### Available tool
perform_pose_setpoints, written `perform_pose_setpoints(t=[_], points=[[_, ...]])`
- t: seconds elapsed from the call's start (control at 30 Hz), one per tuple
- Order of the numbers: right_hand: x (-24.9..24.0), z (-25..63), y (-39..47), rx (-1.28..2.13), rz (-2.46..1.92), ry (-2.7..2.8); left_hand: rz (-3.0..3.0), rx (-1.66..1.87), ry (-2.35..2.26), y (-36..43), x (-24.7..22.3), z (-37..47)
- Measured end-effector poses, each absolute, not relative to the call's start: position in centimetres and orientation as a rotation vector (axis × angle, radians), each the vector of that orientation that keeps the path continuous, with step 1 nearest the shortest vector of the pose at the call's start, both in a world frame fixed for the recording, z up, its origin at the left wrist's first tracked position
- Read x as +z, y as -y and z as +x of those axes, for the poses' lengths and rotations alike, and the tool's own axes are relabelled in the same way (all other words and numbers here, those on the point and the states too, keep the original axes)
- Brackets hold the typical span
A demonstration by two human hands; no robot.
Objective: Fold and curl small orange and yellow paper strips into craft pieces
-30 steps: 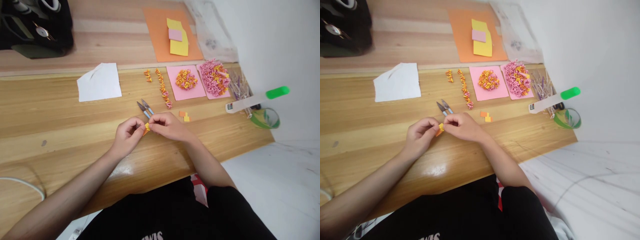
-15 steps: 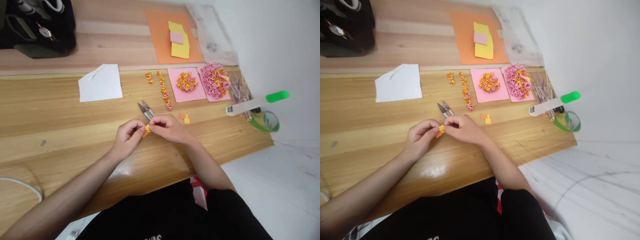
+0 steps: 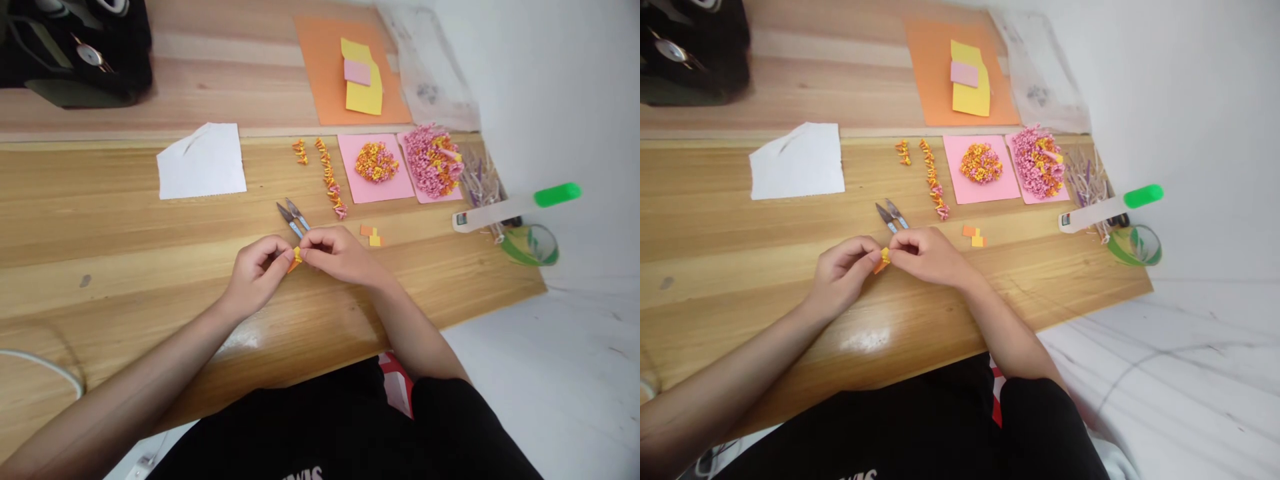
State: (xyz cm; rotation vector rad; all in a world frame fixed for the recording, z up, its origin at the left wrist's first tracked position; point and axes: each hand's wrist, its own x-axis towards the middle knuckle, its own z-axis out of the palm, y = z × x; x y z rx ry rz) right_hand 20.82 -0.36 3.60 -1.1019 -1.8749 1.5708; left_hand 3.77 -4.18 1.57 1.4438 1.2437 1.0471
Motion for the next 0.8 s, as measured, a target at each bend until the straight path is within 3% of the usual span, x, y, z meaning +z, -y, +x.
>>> perform_pose_setpoints(t=[0.8], points=[[3.68,20.81,0.36,1.555,-1.094,1.904,1.397,1.077,-1.242,4.20,1.42,3.86]])
